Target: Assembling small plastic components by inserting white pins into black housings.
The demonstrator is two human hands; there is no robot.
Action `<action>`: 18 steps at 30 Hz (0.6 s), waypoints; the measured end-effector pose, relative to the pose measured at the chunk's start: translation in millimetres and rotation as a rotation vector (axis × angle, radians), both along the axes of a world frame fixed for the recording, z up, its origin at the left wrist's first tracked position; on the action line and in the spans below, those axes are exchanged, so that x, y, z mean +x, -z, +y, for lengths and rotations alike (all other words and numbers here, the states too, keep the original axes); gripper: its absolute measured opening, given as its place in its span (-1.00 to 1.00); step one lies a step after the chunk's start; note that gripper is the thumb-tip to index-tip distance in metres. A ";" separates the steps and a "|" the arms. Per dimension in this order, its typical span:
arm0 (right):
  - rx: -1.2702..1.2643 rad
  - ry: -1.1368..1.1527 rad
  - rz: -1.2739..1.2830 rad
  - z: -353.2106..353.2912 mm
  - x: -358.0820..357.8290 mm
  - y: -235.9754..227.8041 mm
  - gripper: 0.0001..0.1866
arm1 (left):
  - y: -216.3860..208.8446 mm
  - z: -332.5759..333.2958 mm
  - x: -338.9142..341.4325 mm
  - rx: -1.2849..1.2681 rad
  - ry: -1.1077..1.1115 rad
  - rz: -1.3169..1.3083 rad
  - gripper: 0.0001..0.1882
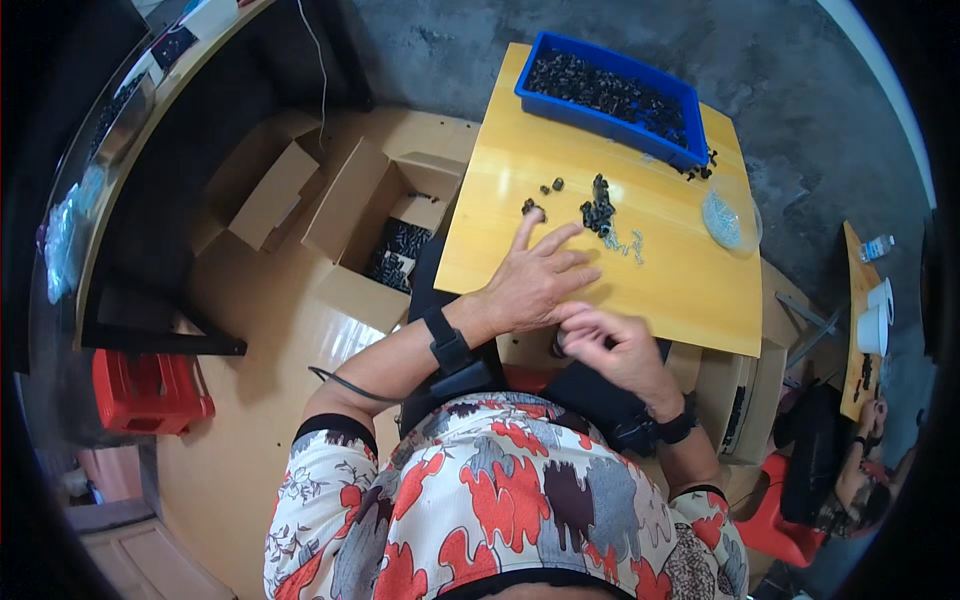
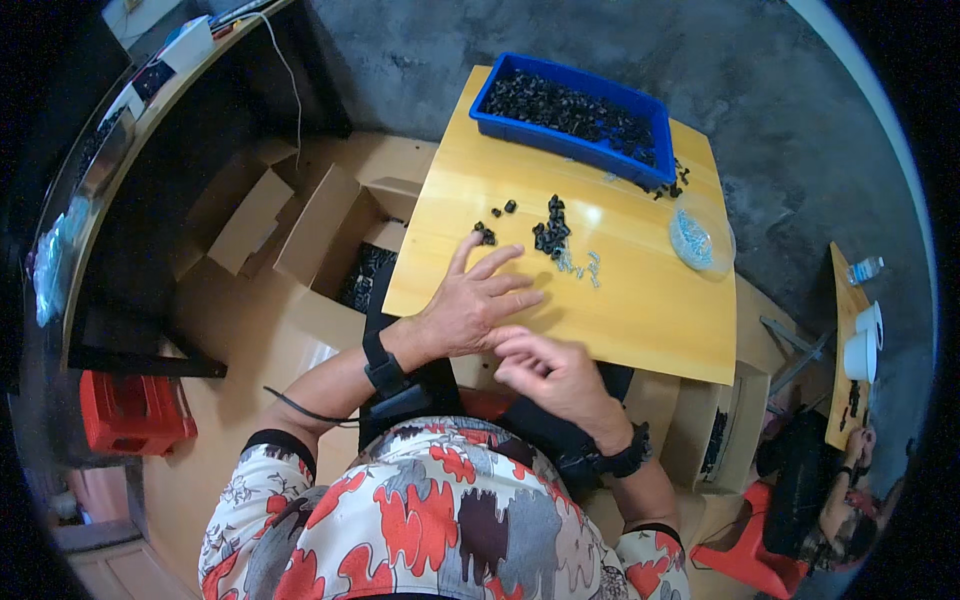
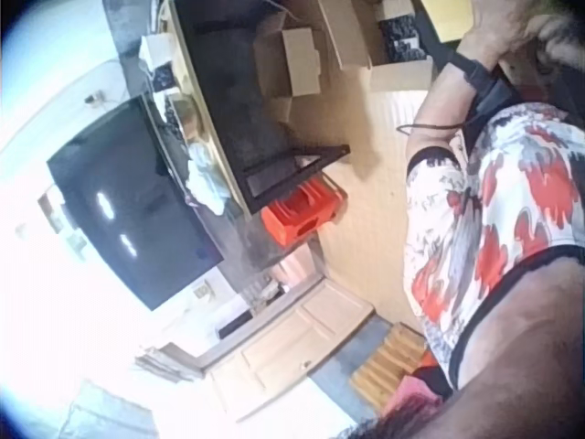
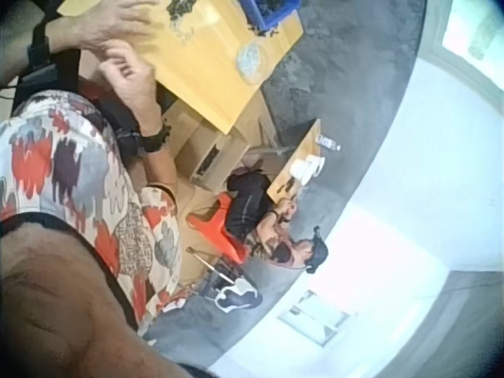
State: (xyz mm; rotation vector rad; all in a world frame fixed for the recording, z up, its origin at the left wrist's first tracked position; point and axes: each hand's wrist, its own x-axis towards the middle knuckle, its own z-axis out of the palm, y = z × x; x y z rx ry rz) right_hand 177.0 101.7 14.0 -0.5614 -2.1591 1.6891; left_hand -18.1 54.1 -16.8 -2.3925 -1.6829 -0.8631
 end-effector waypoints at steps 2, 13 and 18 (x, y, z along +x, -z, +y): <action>0.086 0.114 0.062 10.1 8.3 -4.1 -0.80 | -3.1 -0.4 2.3 0.128 0.062 -0.113 -0.63; 0.686 -0.302 -0.044 19.9 -35.2 -16.2 -0.37 | -11.4 -9.5 38.9 0.060 0.543 -0.431 -0.70; 0.248 -0.301 -0.021 15.3 -24.3 -0.2 -0.42 | 5.8 -13.6 37.7 -0.426 0.657 -0.478 -0.66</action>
